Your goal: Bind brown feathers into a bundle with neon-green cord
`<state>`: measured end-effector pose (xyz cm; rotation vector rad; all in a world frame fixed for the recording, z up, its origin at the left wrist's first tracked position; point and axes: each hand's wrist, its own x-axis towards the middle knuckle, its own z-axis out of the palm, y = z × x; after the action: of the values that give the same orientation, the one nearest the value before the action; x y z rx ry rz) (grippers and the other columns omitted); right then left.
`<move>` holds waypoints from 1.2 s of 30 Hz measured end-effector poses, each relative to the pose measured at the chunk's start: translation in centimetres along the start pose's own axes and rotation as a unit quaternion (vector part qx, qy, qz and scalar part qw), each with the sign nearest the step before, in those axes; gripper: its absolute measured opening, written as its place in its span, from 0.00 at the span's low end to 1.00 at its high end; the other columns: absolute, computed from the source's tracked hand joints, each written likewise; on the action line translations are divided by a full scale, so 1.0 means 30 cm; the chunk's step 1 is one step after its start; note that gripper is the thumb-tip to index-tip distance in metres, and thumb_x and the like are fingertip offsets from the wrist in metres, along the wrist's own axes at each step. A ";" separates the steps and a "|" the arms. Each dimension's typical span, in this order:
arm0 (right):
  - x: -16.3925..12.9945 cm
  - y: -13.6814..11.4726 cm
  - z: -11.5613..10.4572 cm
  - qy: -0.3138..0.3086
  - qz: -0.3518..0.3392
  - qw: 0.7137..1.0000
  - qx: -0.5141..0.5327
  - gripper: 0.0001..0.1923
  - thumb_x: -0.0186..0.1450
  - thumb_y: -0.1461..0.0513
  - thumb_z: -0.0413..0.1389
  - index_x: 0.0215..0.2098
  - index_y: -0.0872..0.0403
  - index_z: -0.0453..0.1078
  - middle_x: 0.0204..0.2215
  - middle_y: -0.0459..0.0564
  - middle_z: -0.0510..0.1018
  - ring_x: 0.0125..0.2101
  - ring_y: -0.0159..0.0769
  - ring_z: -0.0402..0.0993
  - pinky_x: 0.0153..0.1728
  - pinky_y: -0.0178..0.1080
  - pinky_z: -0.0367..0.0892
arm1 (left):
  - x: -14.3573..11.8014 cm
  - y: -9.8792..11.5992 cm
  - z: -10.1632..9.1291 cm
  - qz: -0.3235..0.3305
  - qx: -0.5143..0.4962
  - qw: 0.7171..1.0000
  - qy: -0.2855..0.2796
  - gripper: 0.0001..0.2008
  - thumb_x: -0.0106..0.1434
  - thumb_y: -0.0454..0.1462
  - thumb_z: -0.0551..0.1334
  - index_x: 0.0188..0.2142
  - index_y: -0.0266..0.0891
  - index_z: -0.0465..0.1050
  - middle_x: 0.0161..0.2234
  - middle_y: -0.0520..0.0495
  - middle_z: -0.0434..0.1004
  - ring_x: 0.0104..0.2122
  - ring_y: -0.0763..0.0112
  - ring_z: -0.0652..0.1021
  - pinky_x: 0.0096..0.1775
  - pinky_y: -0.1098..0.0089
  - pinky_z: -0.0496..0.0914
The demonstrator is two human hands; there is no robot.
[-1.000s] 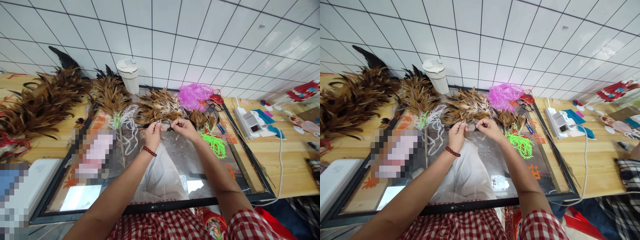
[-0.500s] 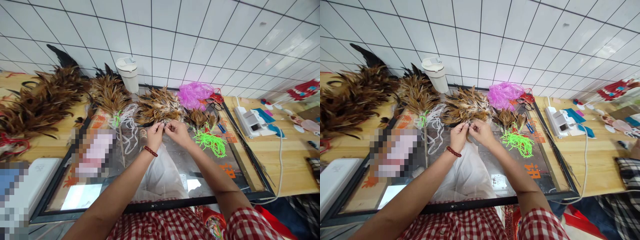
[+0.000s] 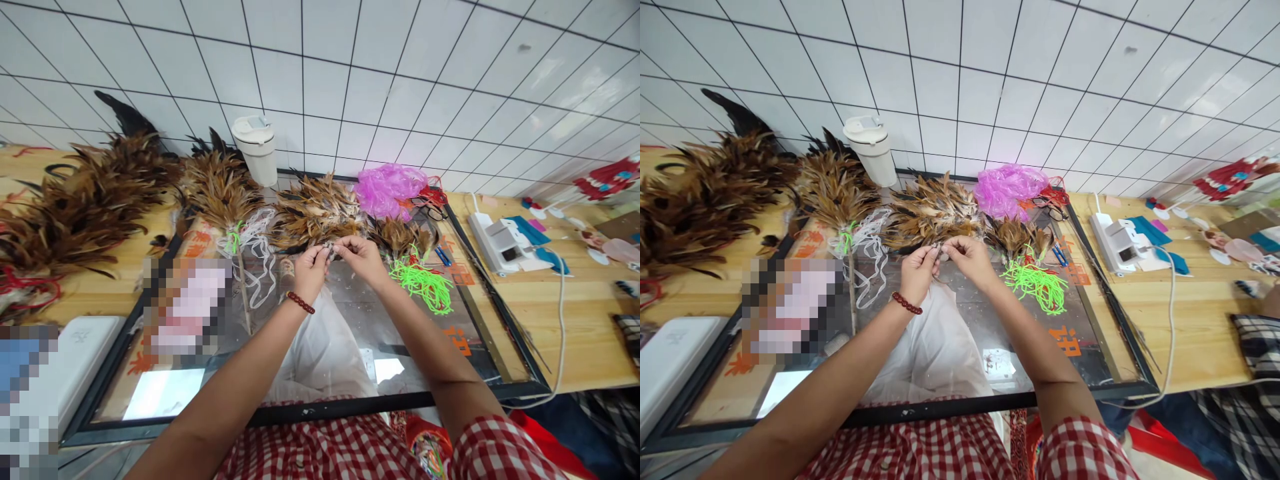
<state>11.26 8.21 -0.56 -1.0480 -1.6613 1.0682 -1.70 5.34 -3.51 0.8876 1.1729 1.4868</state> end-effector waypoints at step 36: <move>0.012 0.013 -0.118 -0.119 -0.014 0.853 -0.508 0.12 0.65 0.65 0.50 0.40 0.52 0.75 0.39 0.54 0.74 0.38 0.38 0.70 0.38 0.37 0.62 | 0.008 -0.014 -0.009 0.020 -0.047 0.999 -0.003 0.15 0.58 0.47 0.62 0.27 0.37 0.69 0.18 0.55 0.65 0.19 0.79 0.66 0.25 0.75 0.64</move>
<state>14.60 9.37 0.05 -1.5539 -2.5225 0.2132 -1.88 5.52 -4.01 0.8550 1.0781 1.5580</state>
